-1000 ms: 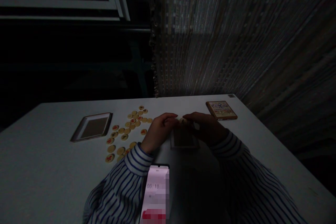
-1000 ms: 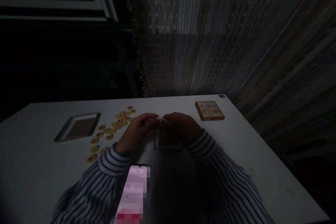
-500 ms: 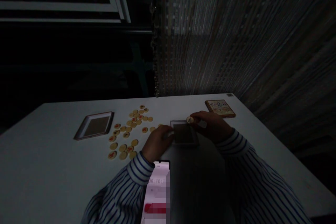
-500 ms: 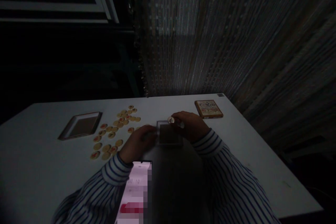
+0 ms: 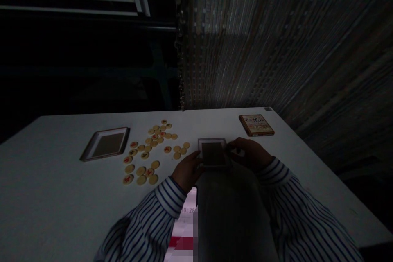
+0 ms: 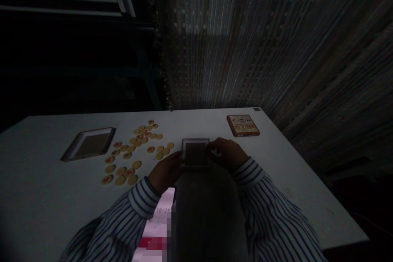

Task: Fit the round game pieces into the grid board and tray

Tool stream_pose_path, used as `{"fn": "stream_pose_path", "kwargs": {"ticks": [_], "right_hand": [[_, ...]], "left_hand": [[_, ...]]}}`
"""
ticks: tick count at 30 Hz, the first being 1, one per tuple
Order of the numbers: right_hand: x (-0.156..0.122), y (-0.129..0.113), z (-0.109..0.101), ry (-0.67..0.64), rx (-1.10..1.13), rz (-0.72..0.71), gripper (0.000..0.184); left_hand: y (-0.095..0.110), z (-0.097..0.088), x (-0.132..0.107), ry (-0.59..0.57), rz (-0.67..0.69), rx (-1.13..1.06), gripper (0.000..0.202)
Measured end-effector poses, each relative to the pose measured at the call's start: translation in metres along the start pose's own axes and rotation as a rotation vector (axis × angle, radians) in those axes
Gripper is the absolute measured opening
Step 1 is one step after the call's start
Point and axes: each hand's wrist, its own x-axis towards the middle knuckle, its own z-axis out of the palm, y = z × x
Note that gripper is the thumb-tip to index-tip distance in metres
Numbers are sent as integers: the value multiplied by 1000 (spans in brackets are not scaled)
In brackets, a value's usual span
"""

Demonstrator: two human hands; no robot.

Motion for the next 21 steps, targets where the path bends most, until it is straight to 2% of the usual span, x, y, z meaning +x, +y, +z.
{"fn": "stream_pose_path", "kwargs": {"ticks": [4,8,16,21], "right_hand": [[0,1,-1,-113,-32,29,26],[4,2,-1,-210,-55,-6,26],[11,-1,4,-355,-127,-7,22],[15,0,7,-422,-127,-7,23]], "left_hand": [[0,0,0,-1,2,8,27],[1,-2,0,-10,-7,3,23],[2,-2,0,-15,-1,8,20],[1,3,1,15,77,-63,18]]}}
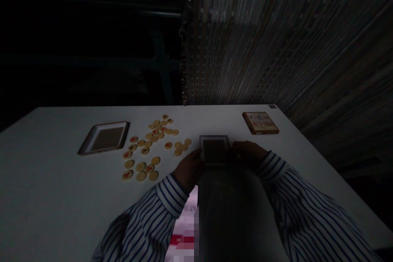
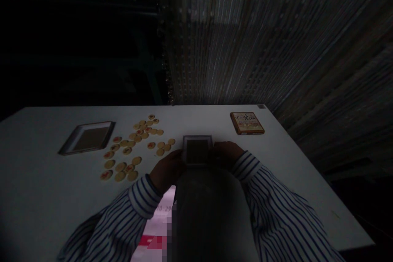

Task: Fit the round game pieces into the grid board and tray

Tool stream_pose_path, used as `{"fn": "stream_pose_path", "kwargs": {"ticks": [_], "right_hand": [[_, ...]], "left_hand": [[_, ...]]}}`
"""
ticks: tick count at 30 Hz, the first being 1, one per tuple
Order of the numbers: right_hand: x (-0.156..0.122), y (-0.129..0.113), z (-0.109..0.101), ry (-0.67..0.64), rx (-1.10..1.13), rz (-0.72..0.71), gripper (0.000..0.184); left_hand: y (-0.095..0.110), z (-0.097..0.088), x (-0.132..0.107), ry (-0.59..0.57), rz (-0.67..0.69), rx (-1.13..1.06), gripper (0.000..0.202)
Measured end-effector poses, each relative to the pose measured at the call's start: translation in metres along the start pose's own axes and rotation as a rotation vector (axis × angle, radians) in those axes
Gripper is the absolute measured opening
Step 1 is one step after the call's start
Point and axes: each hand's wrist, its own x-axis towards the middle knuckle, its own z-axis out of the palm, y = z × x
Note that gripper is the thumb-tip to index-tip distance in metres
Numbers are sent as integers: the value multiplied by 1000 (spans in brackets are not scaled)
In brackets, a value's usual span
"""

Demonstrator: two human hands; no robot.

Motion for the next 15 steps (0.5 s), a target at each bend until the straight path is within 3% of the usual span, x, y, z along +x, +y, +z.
{"fn": "stream_pose_path", "kwargs": {"ticks": [8,15], "right_hand": [[5,-2,0,-41,-65,-3,24],[6,2,1,-43,-122,-1,30]], "left_hand": [[-8,13,-3,83,-40,-52,19],[-9,13,-3,58,-41,-105,18]]}}
